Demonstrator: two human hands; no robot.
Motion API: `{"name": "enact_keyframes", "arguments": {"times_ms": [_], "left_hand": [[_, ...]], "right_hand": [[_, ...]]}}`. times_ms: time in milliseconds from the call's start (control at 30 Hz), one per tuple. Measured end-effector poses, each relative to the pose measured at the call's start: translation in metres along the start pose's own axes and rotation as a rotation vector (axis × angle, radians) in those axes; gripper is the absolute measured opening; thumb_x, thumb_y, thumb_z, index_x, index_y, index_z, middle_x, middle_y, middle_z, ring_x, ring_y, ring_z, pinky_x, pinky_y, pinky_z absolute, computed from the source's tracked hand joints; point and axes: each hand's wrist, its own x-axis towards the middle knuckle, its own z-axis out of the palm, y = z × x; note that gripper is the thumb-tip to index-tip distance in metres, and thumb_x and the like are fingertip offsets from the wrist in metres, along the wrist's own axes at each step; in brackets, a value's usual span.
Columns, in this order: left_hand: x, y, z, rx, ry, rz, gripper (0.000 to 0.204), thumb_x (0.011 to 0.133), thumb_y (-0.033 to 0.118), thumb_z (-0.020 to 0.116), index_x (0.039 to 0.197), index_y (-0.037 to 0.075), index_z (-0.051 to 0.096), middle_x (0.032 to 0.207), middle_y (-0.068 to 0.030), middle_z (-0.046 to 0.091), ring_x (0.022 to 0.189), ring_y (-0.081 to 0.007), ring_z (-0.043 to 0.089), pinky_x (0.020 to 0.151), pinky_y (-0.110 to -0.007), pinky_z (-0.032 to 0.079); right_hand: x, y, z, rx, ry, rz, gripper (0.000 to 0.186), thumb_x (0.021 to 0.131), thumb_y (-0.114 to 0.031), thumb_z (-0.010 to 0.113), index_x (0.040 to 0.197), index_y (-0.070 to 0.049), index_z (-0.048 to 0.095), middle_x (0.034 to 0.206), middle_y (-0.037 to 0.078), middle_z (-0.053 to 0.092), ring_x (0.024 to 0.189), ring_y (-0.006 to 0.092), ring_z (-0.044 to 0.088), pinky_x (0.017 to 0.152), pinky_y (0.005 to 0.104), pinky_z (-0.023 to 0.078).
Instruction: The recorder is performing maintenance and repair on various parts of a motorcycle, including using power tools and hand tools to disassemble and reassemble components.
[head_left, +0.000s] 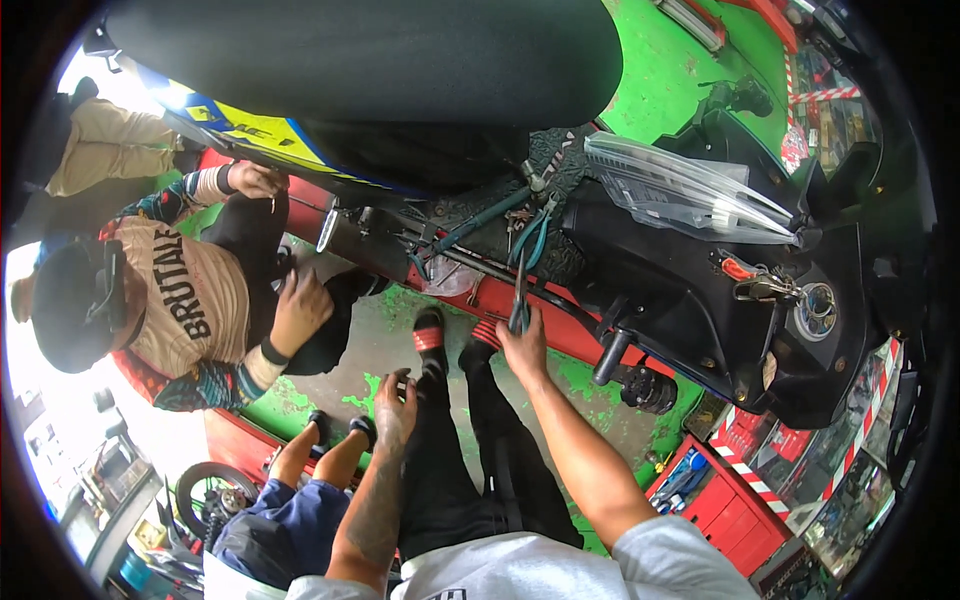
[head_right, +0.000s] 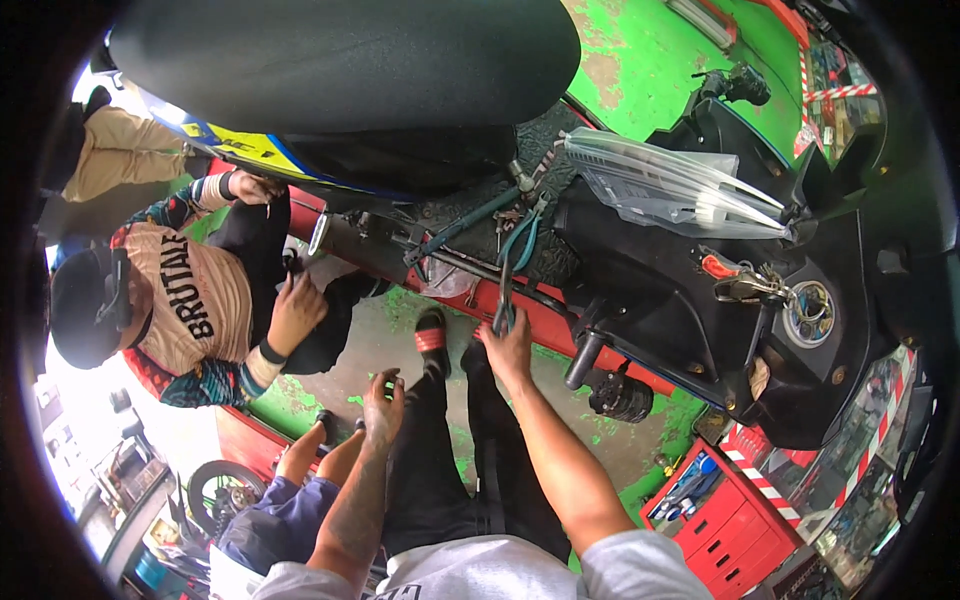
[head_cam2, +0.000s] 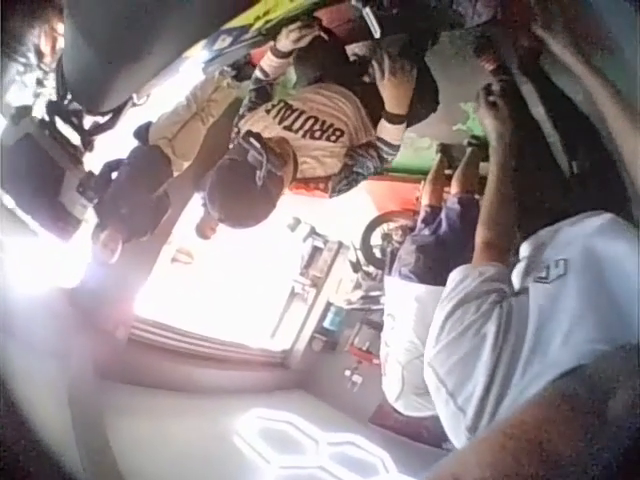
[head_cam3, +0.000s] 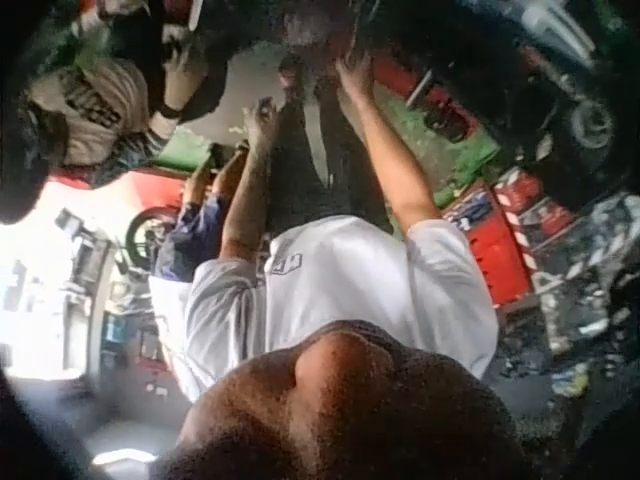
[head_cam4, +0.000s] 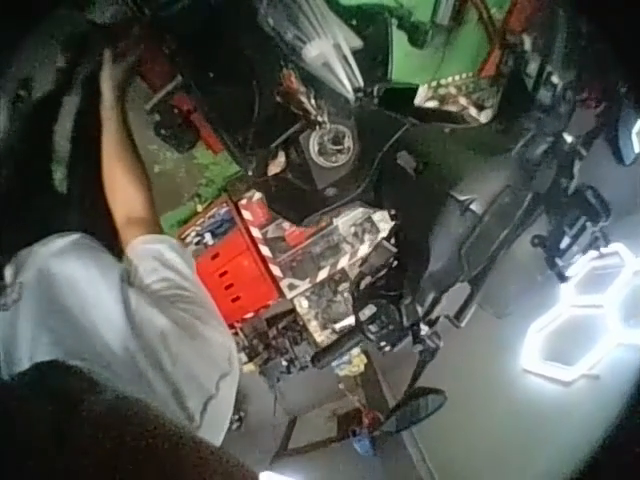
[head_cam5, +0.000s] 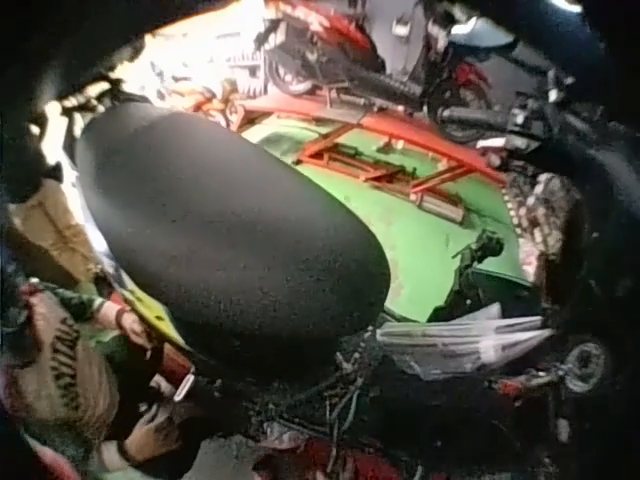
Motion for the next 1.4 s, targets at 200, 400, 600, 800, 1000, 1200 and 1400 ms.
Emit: {"name": "enact_keyframes", "arguments": {"times_ms": [200,400,600,800,1000,1200,1400], "left_hand": [[0.139,0.075,0.042,0.038,0.090,0.456,0.024,0.097,0.009,0.063,0.121,0.007,0.069,0.115,-0.0182,0.065,0.098,-0.0393,0.068,0.080,-0.047,0.057],[0.277,0.108,0.084,0.648,-0.143,0.796,0.030,0.092,0.013,0.059,0.119,0.014,0.072,0.120,-0.0160,0.067,0.096,-0.0359,0.073,0.084,-0.045,0.061],[0.292,0.112,0.077,0.780,-0.261,0.976,0.022,0.089,0.016,0.063,0.108,0.014,0.073,0.114,-0.0112,0.066,0.103,-0.0295,0.072,0.082,-0.042,0.062],[0.281,0.108,0.077,0.835,-0.258,1.023,0.019,0.089,0.015,0.062,0.105,0.011,0.071,0.108,-0.0109,0.066,0.101,-0.0290,0.071,0.083,-0.041,0.061],[0.288,0.113,0.101,0.919,-0.320,0.790,0.031,0.091,0.010,0.060,0.122,0.011,0.062,0.117,-0.0146,0.067,0.104,-0.0334,0.073,0.086,-0.045,0.061],[0.281,0.114,0.109,0.885,-0.243,0.610,0.024,0.096,0.014,0.060,0.119,0.008,0.062,0.121,-0.0170,0.070,0.107,-0.0331,0.074,0.087,-0.044,0.062],[0.238,0.086,0.089,0.411,0.107,0.516,0.027,0.084,0.019,0.070,0.104,0.000,0.069,0.099,-0.0273,0.072,0.096,-0.0456,0.071,0.081,-0.049,0.059]], "right_hand": [[0.090,-0.014,0.040,-0.196,0.462,-0.054,0.080,0.082,-0.031,0.084,0.143,0.006,0.047,0.144,0.034,0.047,0.133,0.0482,0.048,0.113,0.0546,0.040],[0.139,-0.033,0.033,-0.169,0.542,-0.085,0.084,0.082,-0.035,0.084,0.146,0.005,0.046,0.146,0.036,0.044,0.135,0.0524,0.043,0.116,0.0577,0.036],[0.061,-0.011,0.010,-0.439,0.431,-0.298,0.068,0.088,-0.030,0.078,0.142,0.001,0.050,0.138,0.030,0.050,0.133,0.0500,0.045,0.113,0.0571,0.039],[-0.185,0.105,-0.058,-0.488,0.160,-0.286,0.045,0.086,-0.024,0.078,0.121,-0.002,0.062,0.110,0.023,0.067,0.110,0.0437,0.060,0.100,0.0524,0.048],[-0.431,0.203,-0.124,-0.671,-0.151,0.526,0.051,0.087,-0.046,0.070,0.117,-0.005,0.072,0.111,0.020,0.074,0.118,0.0430,0.065,0.107,0.0481,0.050],[-0.514,0.234,-0.135,-0.295,-0.097,0.764,0.048,0.086,-0.047,0.068,0.116,-0.010,0.073,0.115,0.020,0.073,0.119,0.0386,0.065,0.104,0.0457,0.052],[-0.463,0.222,-0.147,-0.180,0.070,0.581,0.044,0.092,-0.034,0.073,0.123,-0.003,0.069,0.122,0.021,0.071,0.120,0.0364,0.067,0.104,0.0446,0.053]]}}
